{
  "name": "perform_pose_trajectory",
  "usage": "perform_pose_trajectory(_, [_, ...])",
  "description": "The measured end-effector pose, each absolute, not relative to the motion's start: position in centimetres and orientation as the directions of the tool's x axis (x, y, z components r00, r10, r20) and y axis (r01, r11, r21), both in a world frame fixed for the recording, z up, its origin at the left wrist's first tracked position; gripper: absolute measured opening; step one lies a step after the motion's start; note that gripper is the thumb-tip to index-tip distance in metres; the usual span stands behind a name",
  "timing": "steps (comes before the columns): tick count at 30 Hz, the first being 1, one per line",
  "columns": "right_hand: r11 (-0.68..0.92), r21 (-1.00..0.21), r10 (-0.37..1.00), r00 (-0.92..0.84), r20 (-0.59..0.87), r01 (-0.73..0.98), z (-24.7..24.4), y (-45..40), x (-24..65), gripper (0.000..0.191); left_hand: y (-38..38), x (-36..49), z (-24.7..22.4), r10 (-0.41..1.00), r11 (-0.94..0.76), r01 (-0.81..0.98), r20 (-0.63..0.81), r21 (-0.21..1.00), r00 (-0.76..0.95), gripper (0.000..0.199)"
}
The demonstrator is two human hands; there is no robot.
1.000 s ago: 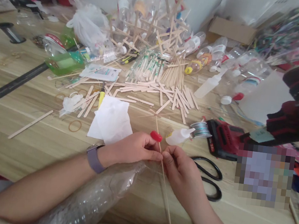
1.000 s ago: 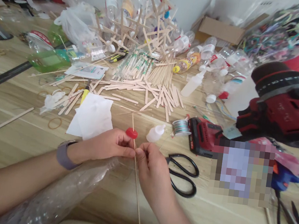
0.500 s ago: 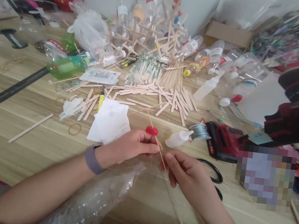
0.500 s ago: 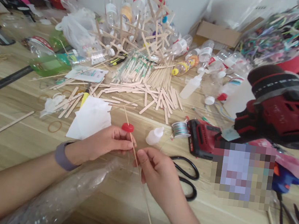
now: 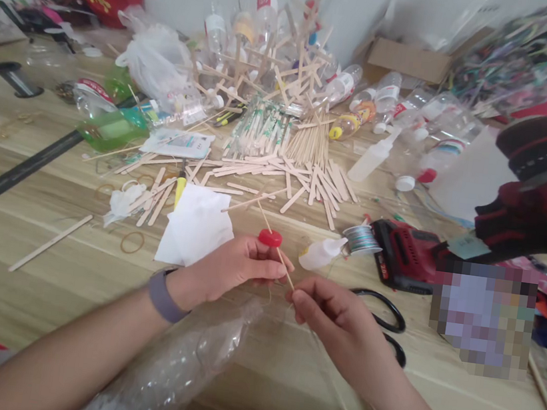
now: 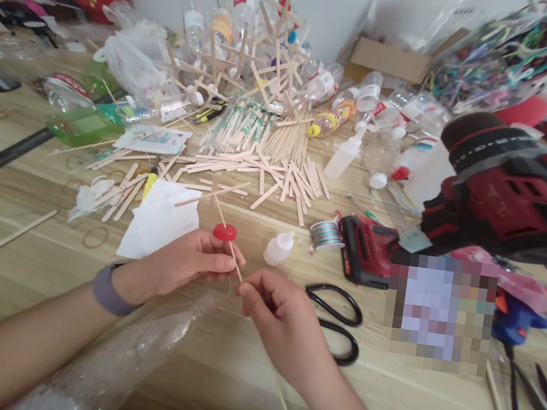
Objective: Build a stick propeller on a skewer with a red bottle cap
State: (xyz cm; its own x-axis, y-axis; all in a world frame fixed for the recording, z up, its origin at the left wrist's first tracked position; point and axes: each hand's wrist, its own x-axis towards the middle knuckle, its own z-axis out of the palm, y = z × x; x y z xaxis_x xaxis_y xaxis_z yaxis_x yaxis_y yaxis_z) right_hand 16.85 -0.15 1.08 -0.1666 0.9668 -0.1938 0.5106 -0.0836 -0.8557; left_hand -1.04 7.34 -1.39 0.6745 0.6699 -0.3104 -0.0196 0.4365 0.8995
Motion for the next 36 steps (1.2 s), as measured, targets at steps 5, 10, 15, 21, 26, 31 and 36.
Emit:
perform_pose_trajectory(5, [-0.002, -0.837, 0.975, -0.186, -0.124, 0.547, 0.86, -0.41, 16.83, 0.028, 7.31, -1.10, -1.10, 0.685, 0.422, 0.035, -0.343, 0.906, 0.642, 0.017])
perform_pose_trajectory(10, [0.114, -0.765, 0.983, -0.186, -0.007, 0.633, 0.76, -0.69, 16.60, 0.023, 7.34, -1.03, -0.82, 0.725, 0.353, 0.093, -0.335, 0.931, 0.602, 0.015])
perform_pose_trajectory(15, [0.210, -0.686, 0.976, -0.186, 0.109, 0.696, 0.62, -0.86, 16.48, 0.018, 7.31, -1.01, -0.81, 0.753, 0.283, 0.061, -0.261, 0.957, 0.604, 0.011])
perform_pose_trajectory(21, [0.260, -0.656, 0.965, -0.193, 0.175, 0.709, 0.54, -0.87, 16.44, 0.017, 7.13, -0.85, -0.93, 0.766, 0.293, 0.061, -0.273, 0.954, 0.582, 0.012])
perform_pose_trajectory(26, [0.307, -0.624, 0.951, -0.213, 0.223, 0.719, 0.24, -0.98, 16.33, 0.016, 6.91, -0.88, -1.11, 0.780, 0.299, 0.118, -0.313, 0.947, 0.542, 0.030])
perform_pose_trajectory(31, [0.356, -0.575, 0.933, -0.245, 0.263, 0.737, 0.10, -1.18, 16.27, 0.018, 6.89, -1.22, -1.26, 0.806, 0.212, 0.231, -0.303, 0.950, 0.509, 0.038])
perform_pose_trajectory(36, [0.391, -0.563, 0.919, -0.271, 0.288, 0.729, 0.42, -1.12, 16.29, 0.018, 7.06, -1.31, -0.69, 0.793, 0.096, 0.147, -0.165, 0.984, 0.586, 0.018])
